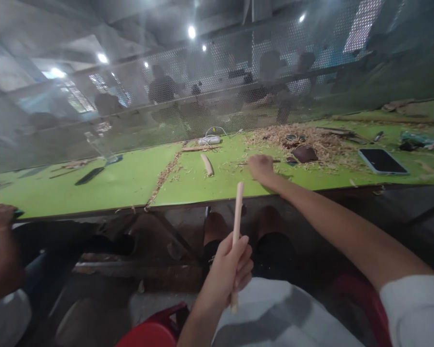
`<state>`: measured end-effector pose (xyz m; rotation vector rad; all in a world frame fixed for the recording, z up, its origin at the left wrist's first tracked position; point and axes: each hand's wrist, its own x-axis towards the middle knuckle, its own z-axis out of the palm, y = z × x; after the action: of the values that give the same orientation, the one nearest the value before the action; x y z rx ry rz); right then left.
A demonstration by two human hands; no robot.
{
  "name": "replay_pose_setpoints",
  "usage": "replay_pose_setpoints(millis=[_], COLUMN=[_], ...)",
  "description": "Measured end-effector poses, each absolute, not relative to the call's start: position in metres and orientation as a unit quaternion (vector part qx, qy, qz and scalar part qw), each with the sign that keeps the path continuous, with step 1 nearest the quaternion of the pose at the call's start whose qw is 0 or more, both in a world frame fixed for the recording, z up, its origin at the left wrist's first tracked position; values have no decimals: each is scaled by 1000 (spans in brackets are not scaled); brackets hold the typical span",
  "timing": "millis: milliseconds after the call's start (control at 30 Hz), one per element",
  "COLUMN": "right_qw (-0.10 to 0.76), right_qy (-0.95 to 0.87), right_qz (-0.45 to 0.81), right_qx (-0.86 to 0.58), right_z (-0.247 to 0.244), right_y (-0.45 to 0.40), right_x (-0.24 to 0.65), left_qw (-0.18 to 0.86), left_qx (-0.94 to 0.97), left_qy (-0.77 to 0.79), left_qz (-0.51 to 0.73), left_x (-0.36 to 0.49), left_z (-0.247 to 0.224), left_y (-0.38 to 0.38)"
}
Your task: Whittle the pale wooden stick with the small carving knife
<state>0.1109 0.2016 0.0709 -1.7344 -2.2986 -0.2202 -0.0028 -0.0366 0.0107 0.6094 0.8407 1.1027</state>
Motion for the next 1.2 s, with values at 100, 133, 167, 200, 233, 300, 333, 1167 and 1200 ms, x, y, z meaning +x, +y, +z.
replay_pose_setpoints(millis=[100,133,167,200,233,300,333,1167,1200], right_qw=[112,108,103,94,83,61,57,79,82], right_qy=[-784,-790,-798,-806,-813,-826,-833,-807,-797], right_qz=[-80,-80,-78,-74,-68,-63,-65,-82,-82], right_qx=[-605,-598,-589,-580,-573,-557,-547,-580,-593], right_z=[82,82,80,77,72,63,59,75,78], right_y=[181,169,157,145,134,118,114,206,207], right_x=[124,125,124,123,120,115,112,100,108], left_qw=[730,737,746,755,762,771,773,762,763], left_qx=[254,250,247,244,241,237,234,249,243], left_qy=[359,346,330,315,302,291,293,390,385], left_qz=[523,524,523,521,519,514,512,452,458], left_x=[-8,-10,-11,-11,-11,-9,-9,1,2], left_z=[7,5,4,2,1,-1,-2,17,18], left_y=[-31,-28,-25,-23,-22,-23,-23,-41,-41])
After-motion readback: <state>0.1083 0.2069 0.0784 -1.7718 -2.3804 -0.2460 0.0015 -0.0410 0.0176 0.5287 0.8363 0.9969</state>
